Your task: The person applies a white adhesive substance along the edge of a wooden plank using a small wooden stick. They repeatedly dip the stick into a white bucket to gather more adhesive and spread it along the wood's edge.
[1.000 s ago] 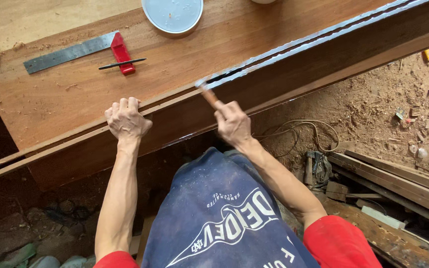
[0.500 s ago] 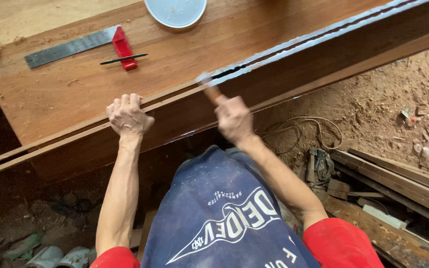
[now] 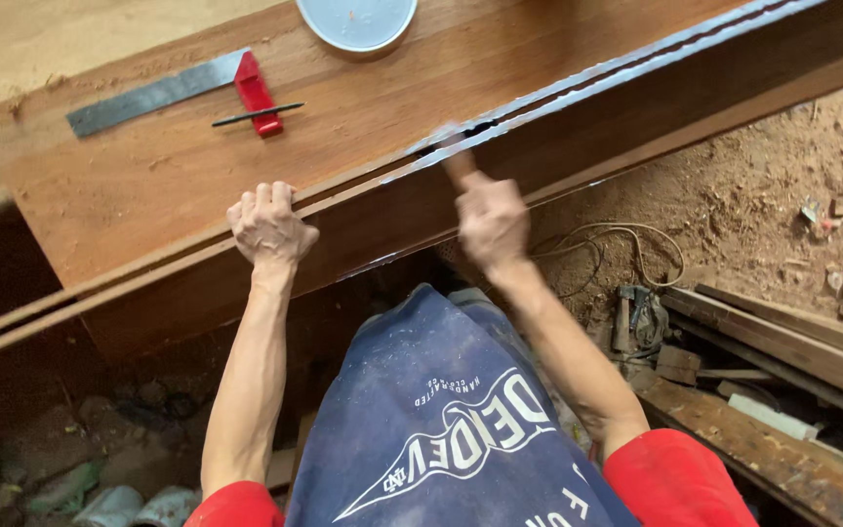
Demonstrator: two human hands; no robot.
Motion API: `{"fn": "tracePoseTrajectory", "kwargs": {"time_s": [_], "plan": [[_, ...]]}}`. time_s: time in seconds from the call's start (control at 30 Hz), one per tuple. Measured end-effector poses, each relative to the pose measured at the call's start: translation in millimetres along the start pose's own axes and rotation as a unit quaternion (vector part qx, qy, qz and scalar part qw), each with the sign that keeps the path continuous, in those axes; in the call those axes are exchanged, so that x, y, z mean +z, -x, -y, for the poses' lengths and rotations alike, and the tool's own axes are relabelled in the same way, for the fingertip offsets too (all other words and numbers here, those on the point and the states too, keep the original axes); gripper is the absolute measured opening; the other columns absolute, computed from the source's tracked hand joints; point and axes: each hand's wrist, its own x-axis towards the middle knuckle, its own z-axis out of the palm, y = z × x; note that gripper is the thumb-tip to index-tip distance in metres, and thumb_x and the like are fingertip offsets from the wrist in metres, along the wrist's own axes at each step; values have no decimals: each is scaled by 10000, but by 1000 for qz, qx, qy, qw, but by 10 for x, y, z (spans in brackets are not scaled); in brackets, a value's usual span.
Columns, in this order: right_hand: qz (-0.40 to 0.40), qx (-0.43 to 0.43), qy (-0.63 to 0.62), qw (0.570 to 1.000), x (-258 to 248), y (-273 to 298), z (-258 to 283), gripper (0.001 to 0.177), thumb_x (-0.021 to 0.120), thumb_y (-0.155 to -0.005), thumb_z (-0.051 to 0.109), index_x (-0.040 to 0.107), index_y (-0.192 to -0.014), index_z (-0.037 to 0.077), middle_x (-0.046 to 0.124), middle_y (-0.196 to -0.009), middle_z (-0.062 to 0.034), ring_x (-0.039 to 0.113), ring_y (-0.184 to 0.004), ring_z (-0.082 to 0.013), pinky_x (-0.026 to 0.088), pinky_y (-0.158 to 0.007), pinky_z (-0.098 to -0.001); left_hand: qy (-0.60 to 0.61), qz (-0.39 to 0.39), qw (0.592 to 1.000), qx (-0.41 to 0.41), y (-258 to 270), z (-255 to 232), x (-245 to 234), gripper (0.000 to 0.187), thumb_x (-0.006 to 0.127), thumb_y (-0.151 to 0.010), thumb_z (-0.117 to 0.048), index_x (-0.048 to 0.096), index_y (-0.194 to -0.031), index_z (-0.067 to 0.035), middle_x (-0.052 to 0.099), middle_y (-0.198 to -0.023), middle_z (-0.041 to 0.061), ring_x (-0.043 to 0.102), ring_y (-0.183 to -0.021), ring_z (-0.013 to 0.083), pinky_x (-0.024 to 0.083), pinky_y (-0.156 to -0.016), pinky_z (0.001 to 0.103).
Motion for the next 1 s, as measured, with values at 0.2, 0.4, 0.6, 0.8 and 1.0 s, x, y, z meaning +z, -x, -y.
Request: {"fn": "tracePoseTrajectory", "kwargs": {"time_s": [0.2,0.4,0.6,0.8,1.0], "plan": [[1,-34,-26,999,-45,1,121,278,681,-874,149,734,-1139,84,641,-869,-105,656,-707,-269,573,-575,-388,-16,32,999,11,-20,39,-10,298,690,-573,-123,654,-864,-174,653,-871,25,619,-826,259,437,-760,397],[-104,155,40,982,-715,-520,-1032,245,630,-966,115,725,-1135,-36,654,-878,-186,639,-632,-233,553,-458,-358,-18,-2,1000,16,16,2,3,257,663,-656,-108,663,-898,-192,685,-913,0,642,-870,241,448,-797,397],[-54,-85,58,993,-325,-316,-237,143,601,-891,158,686,-1004,136,656,-806,-72,643,-761,-272,573,-632,-408,-35,5,999,12,28,23,26,278,648,-671,-116,679,-935,-200,683,-916,4,643,-877,241,457,-809,382],[-24,17,-33,999,-252,-316,-459,246,663,-913,100,723,-1151,116,677,-891,-118,649,-751,-243,584,-579,-389,-38,39,998,9,-12,99,99,309,636,-639,-126,679,-934,-204,690,-918,12,643,-869,254,460,-788,395],[-224,243,-148,932,-305,-434,-1331,238,589,-1013,90,633,-1232,11,696,-971,-147,678,-591,-169,575,-440,-295,-55,146,988,-5,-344,124,-24,351,832,-648,-349,652,-883,-160,710,-896,63,679,-844,277,515,-742,423]]}}
